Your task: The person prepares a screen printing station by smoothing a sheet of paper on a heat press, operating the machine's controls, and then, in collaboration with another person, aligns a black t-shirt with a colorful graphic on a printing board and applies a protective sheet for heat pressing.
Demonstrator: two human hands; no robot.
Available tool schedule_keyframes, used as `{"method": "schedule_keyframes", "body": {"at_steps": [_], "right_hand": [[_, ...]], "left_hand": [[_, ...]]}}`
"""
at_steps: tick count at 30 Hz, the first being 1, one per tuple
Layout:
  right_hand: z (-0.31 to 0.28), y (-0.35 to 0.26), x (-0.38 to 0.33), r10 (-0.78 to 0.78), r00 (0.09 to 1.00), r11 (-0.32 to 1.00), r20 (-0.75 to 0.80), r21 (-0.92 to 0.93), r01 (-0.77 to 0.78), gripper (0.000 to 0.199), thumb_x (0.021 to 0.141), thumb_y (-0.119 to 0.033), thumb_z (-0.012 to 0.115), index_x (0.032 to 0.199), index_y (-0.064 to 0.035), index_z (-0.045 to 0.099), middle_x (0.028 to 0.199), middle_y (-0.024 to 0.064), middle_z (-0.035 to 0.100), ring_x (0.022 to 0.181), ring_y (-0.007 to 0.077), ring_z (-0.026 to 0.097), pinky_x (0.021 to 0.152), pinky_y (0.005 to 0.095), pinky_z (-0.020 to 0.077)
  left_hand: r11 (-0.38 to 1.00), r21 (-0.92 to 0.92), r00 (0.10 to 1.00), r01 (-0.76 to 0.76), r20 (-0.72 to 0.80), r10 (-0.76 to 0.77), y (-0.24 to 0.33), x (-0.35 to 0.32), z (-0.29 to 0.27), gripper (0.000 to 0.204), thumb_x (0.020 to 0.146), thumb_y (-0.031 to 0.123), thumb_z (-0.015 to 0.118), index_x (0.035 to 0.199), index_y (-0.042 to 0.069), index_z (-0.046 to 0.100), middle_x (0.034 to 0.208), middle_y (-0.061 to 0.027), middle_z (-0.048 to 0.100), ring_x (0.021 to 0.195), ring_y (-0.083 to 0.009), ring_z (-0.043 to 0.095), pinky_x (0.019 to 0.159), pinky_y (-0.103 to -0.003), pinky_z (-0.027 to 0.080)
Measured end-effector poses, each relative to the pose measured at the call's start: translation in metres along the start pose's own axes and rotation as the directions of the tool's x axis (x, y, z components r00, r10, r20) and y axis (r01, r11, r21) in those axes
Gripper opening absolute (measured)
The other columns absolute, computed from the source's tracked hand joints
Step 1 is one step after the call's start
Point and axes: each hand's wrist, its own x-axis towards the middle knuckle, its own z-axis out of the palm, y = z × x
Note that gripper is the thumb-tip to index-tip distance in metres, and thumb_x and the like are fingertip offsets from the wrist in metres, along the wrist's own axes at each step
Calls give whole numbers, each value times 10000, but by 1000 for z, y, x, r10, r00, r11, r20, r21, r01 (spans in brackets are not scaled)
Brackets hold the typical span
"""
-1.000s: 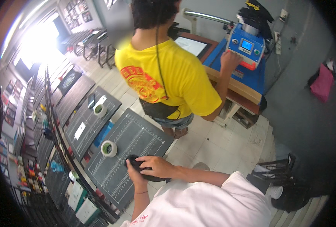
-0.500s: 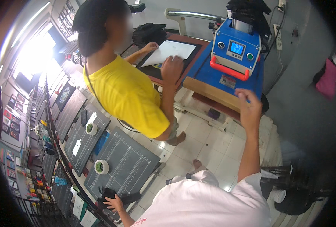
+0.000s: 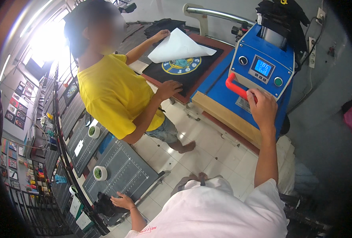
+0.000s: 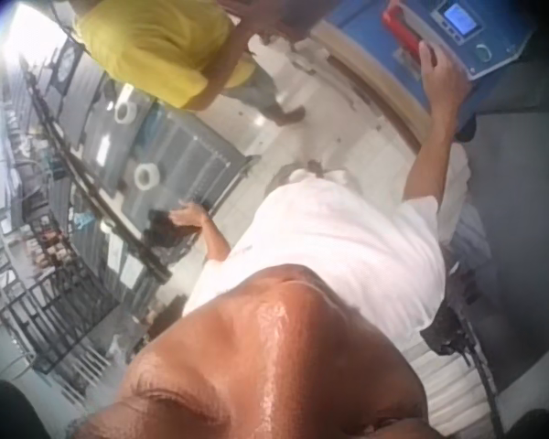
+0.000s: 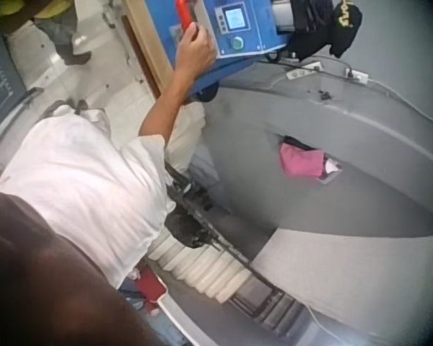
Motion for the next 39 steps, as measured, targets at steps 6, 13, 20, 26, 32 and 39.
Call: {"method": "schedule_keyframes", "body": {"at_steps": [6,13,20,26,32,39], "right_hand": [[-1,-2,0,-11,1000,998,11,-59,12,272,958,-306,546,930,-88,707,825,125,684,803,334,629,786,436,475],[-4,-4,3,9,999,1000,49,-26,-8,286,960,-317,544,935,-80,703,813,127,679,795,334,626,772,441,469],[-2,-1,2,-20,999,998,41,-53,23,303,964,-333,545,937,-75,703,777,140,669,761,342,627,763,444,466],[0,-1,2,-27,999,998,37,-64,29,301,966,-328,543,933,-76,703,766,137,669,753,333,629,764,438,464],[0,2,1,-27,999,996,37,-89,30,297,966,-321,540,923,-80,707,767,129,671,746,319,630,760,427,463],[-1,2,2,-42,999,994,26,-100,44,304,972,-320,534,921,-74,706,772,131,673,757,317,628,751,427,458]], "left_hand": [[999,41,1000,16,-14,-15,6,-2,-3,633,1004,459,448,1343,-76,442,1431,-265,415,1367,-391,336,1155,-478,246],[999,43,999,-4,-39,6,-1,-1,2,640,999,459,456,1325,-92,458,1402,-285,445,1355,-392,359,1155,-480,234],[998,55,1000,10,-23,-8,-3,-2,2,616,999,439,471,1314,-90,467,1404,-276,445,1351,-396,360,1146,-479,261],[998,56,999,13,-39,-11,-7,-1,5,606,999,430,479,1316,-87,465,1401,-270,447,1348,-395,360,1142,-479,273],[999,21,999,25,-21,-24,-1,-2,5,604,1000,428,475,1321,-84,460,1398,-266,448,1348,-392,357,1137,-481,277],[999,37,998,20,-53,-18,-3,1,9,598,997,426,481,1305,-87,472,1379,-265,463,1335,-391,371,1125,-484,289]]}}
